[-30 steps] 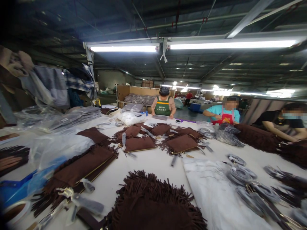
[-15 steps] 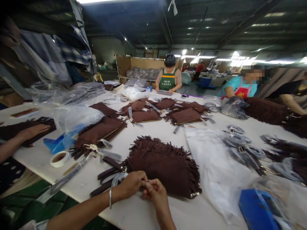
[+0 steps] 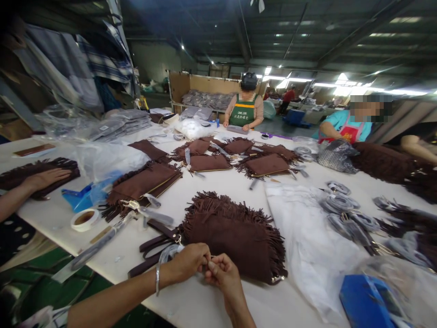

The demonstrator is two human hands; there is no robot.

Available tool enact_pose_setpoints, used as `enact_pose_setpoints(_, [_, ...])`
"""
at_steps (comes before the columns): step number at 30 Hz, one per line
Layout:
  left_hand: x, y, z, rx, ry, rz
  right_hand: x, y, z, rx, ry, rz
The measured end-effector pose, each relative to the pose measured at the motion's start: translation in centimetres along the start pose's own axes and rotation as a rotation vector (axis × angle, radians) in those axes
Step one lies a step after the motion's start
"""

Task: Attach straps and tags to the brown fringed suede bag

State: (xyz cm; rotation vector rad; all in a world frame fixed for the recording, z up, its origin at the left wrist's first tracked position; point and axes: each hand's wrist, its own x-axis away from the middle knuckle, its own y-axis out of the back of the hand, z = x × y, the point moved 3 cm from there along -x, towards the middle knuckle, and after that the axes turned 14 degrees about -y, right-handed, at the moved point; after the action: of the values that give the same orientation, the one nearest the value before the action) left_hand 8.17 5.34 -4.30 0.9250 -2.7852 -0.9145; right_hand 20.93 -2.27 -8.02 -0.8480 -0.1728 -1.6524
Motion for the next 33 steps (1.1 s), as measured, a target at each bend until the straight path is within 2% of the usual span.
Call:
enact_pose_setpoints(11, [-0.1, -0.3, 0.1, -0.062, -0.048, -0.055, -0.6, 0.1, -0.3, 0.01, 0.004, 0.008])
enact_pose_setpoints(18, [0.0, 0.4, -0.9, 0.03, -0.006, -0.035, 0.1, 0.0, -0.8, 0.024, 0.151, 0.016])
enact_pose_setpoints(20, [0.3, 1.1, -1.5, 0.033, -0.002, -0.061, 0.4, 0.1, -0.9, 0.035, 0.168, 0.022])
enact_pose_setpoints(22, [1.0, 2.2, -2.2, -0.017, -0.031, -0.143, 0.7, 0.2, -0.9, 0.054, 0.171, 0.037])
enact_pose_setpoints(24, [2.2, 3.6, -2.8, -0.121, -0.078, -0.236, 0.8, 0.4, -0.8, 0.081, 0.167, 0.051])
enact_pose_setpoints(26, [3.7, 4.8, -3.0, -0.263, -0.108, -0.268, 1.0, 0.5, -0.8, 0.103, 0.172, 0.056])
enact_pose_setpoints(30, [6.6, 5.9, -2.2, -0.503, -0.024, -0.108, 2.0, 0.1, -1.0, 0.135, 0.233, 0.047])
enact_pose_setpoints(33, [7.7, 5.9, -2.1, -0.631, 0.046, -0.022, 3.5, -0.6, -1.0, 0.299, 0.335, 0.045])
